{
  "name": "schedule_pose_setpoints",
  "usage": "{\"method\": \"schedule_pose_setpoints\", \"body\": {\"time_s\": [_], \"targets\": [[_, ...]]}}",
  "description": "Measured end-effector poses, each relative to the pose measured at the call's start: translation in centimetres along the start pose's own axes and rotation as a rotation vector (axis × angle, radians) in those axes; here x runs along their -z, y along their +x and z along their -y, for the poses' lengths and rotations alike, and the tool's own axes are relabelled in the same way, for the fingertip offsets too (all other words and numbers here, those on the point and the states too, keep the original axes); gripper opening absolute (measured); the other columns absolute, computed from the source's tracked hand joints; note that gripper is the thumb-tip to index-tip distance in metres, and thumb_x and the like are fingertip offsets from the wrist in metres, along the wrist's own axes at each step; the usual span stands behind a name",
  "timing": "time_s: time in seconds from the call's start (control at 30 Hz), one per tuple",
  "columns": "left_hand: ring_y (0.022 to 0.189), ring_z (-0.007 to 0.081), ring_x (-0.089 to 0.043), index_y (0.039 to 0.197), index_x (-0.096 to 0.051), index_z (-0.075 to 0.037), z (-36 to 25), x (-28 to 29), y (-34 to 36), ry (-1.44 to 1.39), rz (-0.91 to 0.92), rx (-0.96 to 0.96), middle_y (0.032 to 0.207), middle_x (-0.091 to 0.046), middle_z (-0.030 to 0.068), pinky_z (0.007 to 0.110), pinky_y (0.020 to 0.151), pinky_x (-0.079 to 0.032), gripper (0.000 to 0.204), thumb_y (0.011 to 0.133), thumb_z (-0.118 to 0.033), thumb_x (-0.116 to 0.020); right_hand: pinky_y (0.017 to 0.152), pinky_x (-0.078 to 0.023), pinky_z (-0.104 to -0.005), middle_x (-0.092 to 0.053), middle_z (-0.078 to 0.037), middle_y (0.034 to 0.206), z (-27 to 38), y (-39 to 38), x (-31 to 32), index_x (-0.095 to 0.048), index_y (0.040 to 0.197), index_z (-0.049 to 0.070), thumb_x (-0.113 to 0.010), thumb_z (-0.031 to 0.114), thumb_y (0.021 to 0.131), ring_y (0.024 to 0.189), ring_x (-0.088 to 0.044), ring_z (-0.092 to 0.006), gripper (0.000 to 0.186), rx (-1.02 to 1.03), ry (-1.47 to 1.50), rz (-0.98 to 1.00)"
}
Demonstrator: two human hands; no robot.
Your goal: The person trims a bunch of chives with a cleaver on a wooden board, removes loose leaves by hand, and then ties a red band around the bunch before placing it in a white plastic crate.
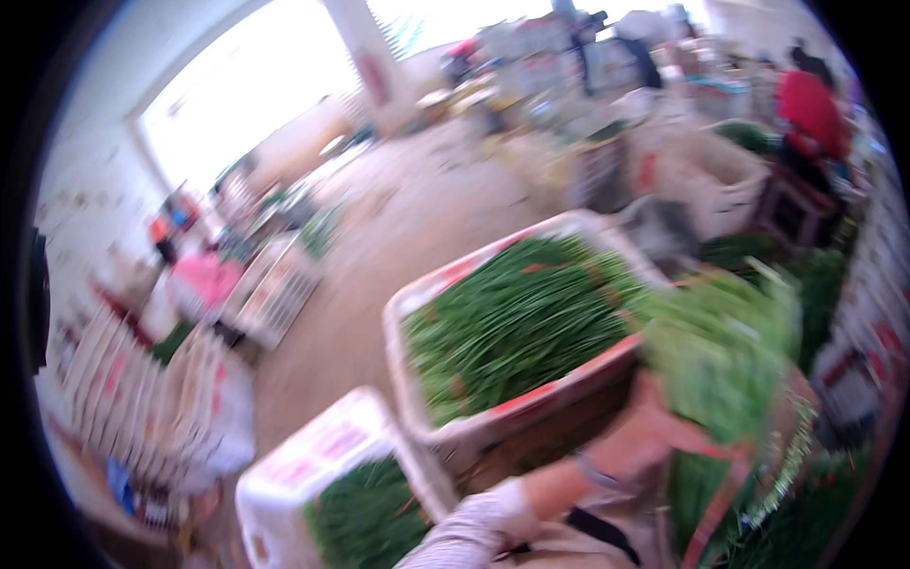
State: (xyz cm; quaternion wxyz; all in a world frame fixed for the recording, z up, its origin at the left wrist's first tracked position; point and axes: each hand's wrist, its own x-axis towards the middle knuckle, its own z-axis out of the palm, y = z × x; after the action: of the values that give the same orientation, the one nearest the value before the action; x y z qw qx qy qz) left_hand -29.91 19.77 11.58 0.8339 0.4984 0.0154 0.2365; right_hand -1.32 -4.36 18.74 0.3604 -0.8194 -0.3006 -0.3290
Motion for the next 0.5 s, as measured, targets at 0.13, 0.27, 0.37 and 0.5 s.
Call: {"method": "schedule_pose_setpoints", "body": {"time_s": [0.13,0.27,0.37,0.5], "targets": [[0.113,0.0251,-0.059,0.125,-0.056,-0.003,-12.5,6.8,3.1,0.313,0.103,-0.412,0.125,-0.06,0.0121,0.038,0.096,-0.049,0.048,0.081,-0.016,-0.071,0.066,-0.047,-0.0392,-0.062,-0.018,0.079,-3.9,-8.3,-1.2,-0.063,0.086,-0.004,-0.058,0.002,0.081,0.071,-0.06,-0.0308,0.009,-0.01,0.136,0.06],[0.111,0.0278,-0.062,0.119,-0.064,-0.003,-17.7,9.7,4.3,1.171,0.129,-0.874,0.124,-0.063,0.0129,0.041,0.094,-0.051,0.039,0.086,-0.022,-0.072,0.066,-0.048,-0.0442,-0.062,-0.02,0.075,-9.4,-20.1,-5.5,-0.065,0.08,0.0,-0.06,0.006,0.077,0.074,-0.062,-0.0383,0.009,0.042,-0.005,0.214],[0.103,0.0172,-0.061,0.129,-0.05,0.001,-16.3,7.2,4.9,0.739,0.627,-0.105,0.115,-0.064,0.0068,0.031,0.093,-0.049,0.094,0.047,-0.017,-0.092,0.061,-0.047,-0.0456,-0.063,-0.018,0.071,-6.4,-26.0,-5.5,-0.064,0.071,0.004,-0.064,0.016,0.076,0.068,-0.063,-0.0373,0.013,-0.228,-0.076,0.396],[0.118,0.0193,-0.05,0.141,-0.038,0.002,-2.9,6.8,2.4,0.615,0.832,0.501,0.132,-0.053,0.0092,0.033,0.104,-0.038,0.108,0.056,-0.036,-0.092,0.063,-0.047,-0.0468,-0.062,-0.02,0.075,-1.5,-27.4,-5.9,-0.06,0.081,0.004,-0.064,0.019,0.08,0.072,-0.061,-0.0399,0.015,-0.402,0.075,0.465]]}}
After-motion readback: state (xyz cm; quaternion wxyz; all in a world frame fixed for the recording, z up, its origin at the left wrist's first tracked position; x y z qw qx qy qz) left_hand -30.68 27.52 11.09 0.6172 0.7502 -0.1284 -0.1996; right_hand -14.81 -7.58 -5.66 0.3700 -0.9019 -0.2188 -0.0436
